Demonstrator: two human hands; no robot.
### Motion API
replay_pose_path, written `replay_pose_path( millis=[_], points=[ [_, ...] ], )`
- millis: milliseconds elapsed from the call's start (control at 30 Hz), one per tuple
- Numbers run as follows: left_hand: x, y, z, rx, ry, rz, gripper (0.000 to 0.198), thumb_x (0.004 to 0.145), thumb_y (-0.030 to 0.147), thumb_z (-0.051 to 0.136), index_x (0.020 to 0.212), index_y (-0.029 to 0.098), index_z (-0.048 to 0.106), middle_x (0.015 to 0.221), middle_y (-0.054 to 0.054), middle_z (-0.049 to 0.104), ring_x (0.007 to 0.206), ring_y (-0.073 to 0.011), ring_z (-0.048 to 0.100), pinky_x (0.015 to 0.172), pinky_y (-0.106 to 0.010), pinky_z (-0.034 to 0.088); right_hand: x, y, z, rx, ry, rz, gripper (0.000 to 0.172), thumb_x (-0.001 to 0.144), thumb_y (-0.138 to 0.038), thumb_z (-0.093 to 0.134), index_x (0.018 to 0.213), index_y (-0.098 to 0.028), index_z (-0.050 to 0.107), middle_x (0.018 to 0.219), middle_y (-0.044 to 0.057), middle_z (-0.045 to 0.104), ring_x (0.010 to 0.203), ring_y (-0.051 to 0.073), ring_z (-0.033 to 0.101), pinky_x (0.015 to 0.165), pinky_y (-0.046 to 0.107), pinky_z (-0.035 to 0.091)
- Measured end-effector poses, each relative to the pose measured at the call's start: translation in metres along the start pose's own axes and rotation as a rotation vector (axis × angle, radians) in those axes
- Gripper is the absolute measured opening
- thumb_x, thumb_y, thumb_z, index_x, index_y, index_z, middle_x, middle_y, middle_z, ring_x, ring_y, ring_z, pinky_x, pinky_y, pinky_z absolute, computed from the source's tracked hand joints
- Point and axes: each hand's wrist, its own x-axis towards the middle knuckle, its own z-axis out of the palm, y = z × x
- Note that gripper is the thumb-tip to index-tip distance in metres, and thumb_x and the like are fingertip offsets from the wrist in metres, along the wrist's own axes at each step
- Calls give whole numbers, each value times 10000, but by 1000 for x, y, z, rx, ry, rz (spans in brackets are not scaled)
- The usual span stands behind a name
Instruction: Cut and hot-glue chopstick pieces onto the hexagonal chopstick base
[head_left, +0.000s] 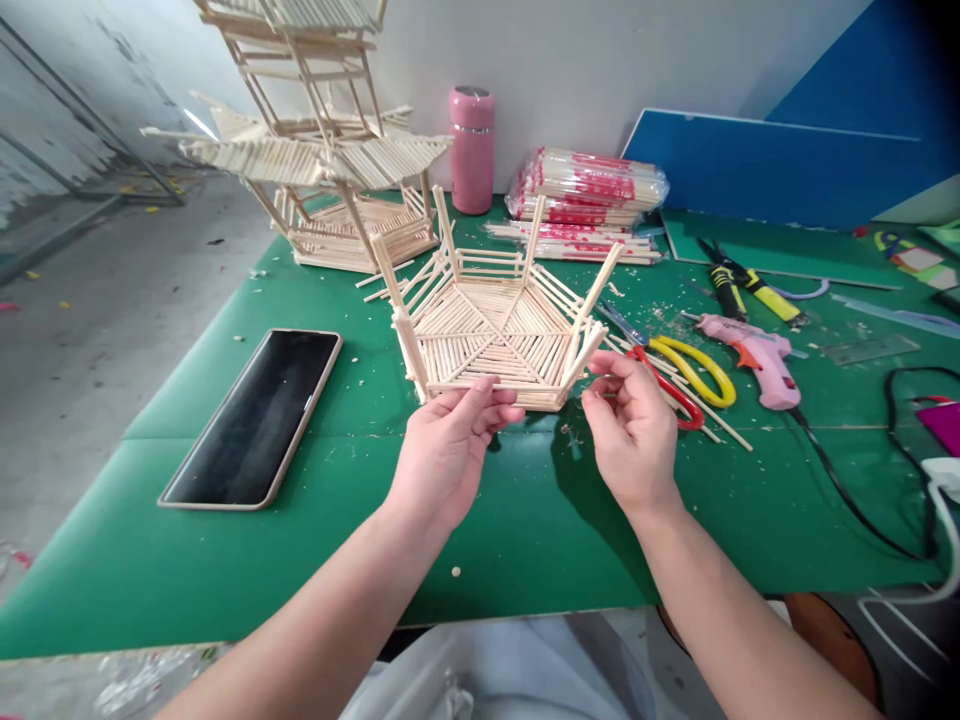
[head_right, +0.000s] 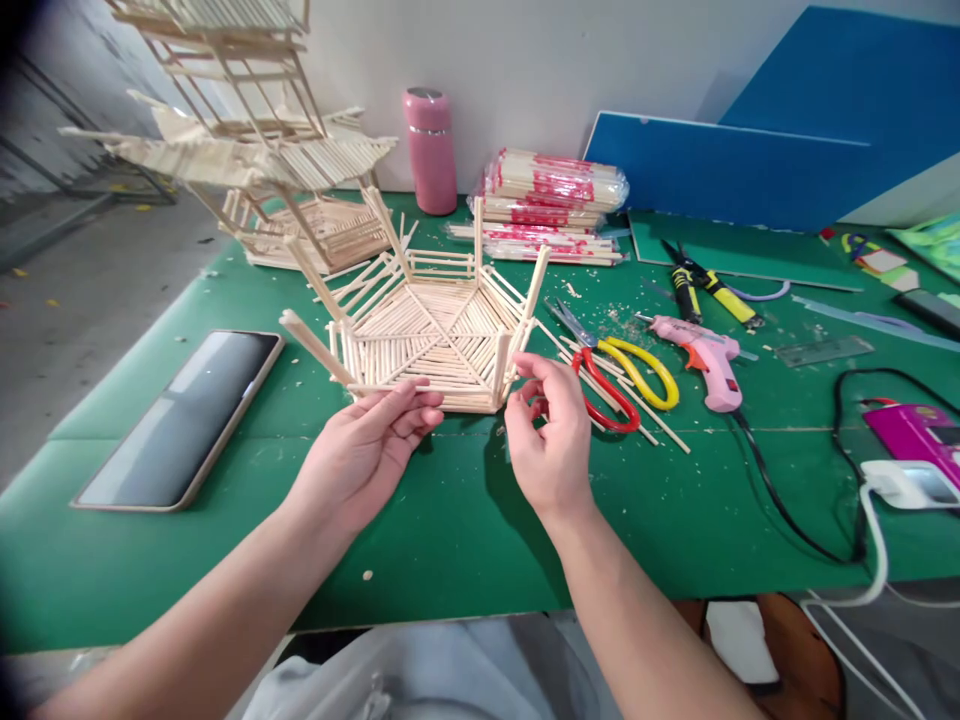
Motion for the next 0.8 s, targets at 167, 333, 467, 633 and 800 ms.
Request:
replay_pose_path(
  millis=[167,333,467,633,800],
  points=[
    [2,2,1,12,28,-15,78,731,122,635,714,47,648,660,-82,681,559,-110,633,596,-194,497,1,1,-1,85,56,86,300,734,-134,533,1018,-225,564,934,30,576,788,148,556,654,291,474],
    [5,3,4,38,78,-9,95,778,71,561,746,49,648,673,-90,686,560,-110,639,585,-188,518,4,0,-1,196,74,205,285,732,-141,529,1004,-217,561,937,30,575,825,149,562,653,276,473],
    [6,4,5,61,94,-4,160,808,47,506,741,43,651,662,-96,686,534,-103,635,543,-169,520,5,-3,-3,225,82,226,277,733,-139,515,998,-207,556,917,29,574,794,139,564,629,263,470],
    [6,4,6,72,134,6,218,831,47,466,717,60,652,648,-89,687,527,-98,631,543,-170,530,6,-7,-4,243,80,253,264,740,-142,496,993,-199,549,927,34,573,771,128,560,602,247,467],
    [7,3,6,78,126,6,179,813,56,495,724,64,650,636,-88,678,477,-87,593,476,-159,503,6,-11,-4,250,50,271,241,746,-155,497,979,-193,545,911,32,570,718,115,554,568,233,463]
  ],
)
